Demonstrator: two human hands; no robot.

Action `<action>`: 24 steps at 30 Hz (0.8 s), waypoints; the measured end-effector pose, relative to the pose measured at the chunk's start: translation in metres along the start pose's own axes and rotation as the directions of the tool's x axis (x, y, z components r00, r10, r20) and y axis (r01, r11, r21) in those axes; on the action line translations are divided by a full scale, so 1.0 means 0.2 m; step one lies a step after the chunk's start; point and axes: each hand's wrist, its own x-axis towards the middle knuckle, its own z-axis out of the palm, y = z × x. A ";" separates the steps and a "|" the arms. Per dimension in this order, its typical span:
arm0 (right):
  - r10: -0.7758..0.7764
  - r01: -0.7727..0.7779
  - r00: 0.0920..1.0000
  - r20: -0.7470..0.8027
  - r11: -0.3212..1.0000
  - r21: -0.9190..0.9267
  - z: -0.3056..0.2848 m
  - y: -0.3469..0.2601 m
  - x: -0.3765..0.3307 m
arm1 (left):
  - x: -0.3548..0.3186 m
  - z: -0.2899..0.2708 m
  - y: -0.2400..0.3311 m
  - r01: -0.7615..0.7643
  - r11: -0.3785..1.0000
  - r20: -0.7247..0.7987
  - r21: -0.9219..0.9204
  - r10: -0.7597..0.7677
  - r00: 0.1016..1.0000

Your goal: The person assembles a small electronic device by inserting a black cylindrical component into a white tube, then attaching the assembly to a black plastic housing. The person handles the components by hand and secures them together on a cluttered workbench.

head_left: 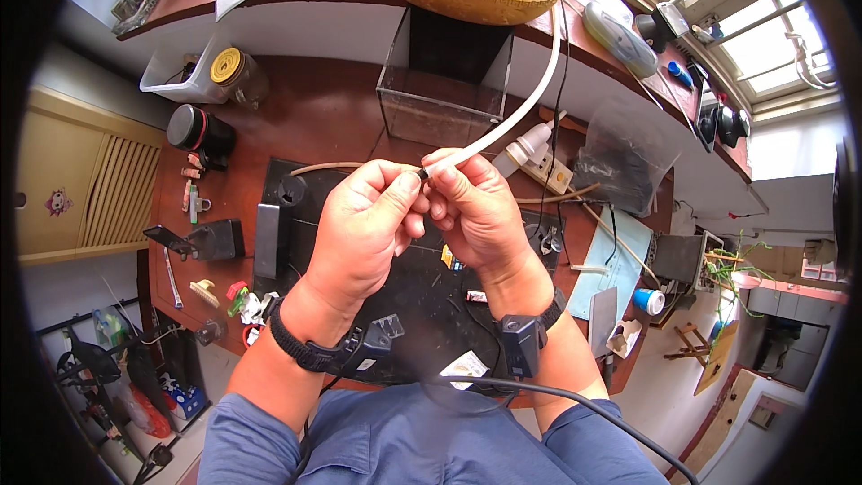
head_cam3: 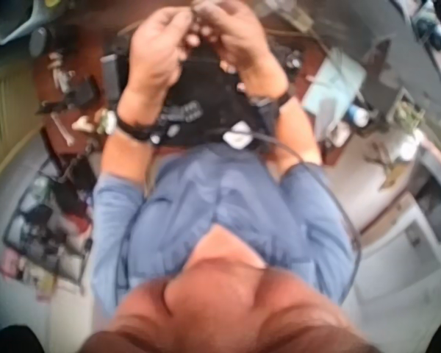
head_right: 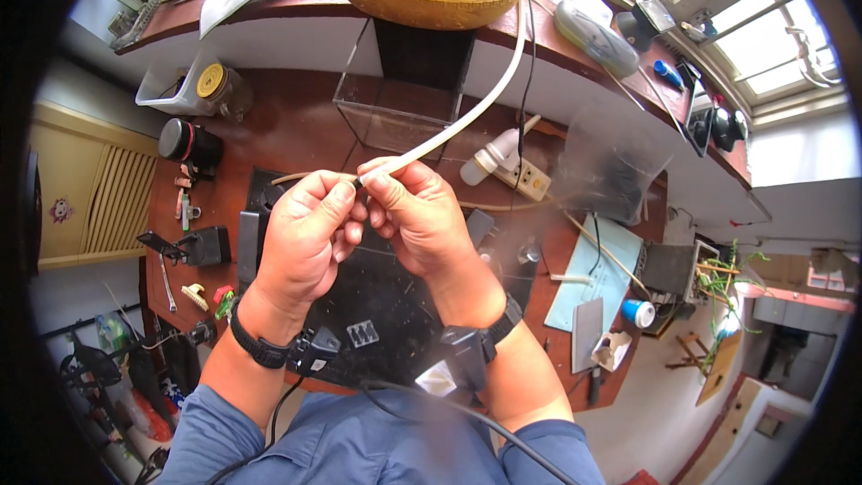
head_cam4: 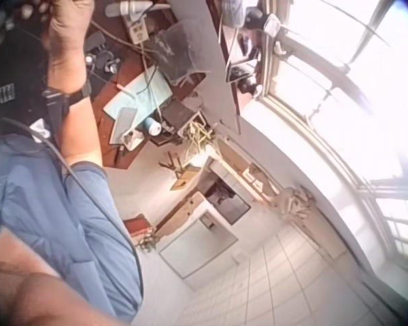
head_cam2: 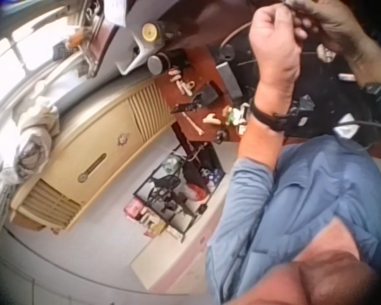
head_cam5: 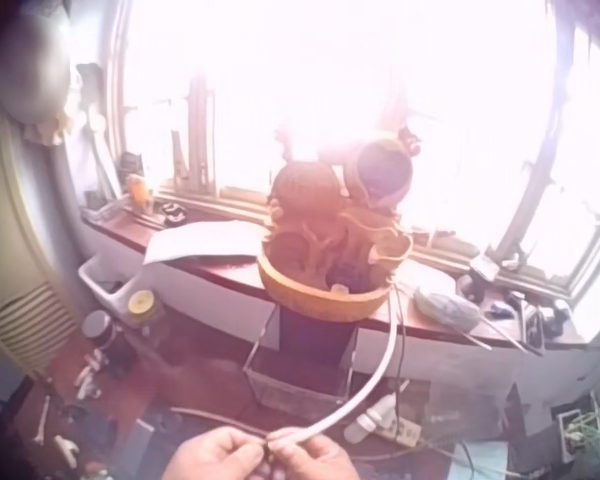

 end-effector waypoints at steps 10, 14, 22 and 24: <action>-0.040 0.047 0.994 -0.105 0.997 0.057 0.07 0.03 0.01 | 0.06 0.02 -0.07 -0.483 0.544 0.062 0.686 0.618 0.784; -0.039 0.049 0.994 -0.102 0.995 0.089 0.07 0.03 0.01 | 0.07 0.04 -0.03 -0.557 0.262 0.223 0.788 0.722 0.655; -0.077 0.082 0.995 -0.056 0.993 0.083 0.05 0.02 0.02 | 0.03 0.05 0.03 -0.410 0.534 0.106 0.740 0.509 0.854; -0.078 0.080 0.996 -0.038 0.995 0.055 0.03 0.02 0.03 | 0.02 0.06 0.06 -0.298 0.725 0.030 0.621 0.358 0.933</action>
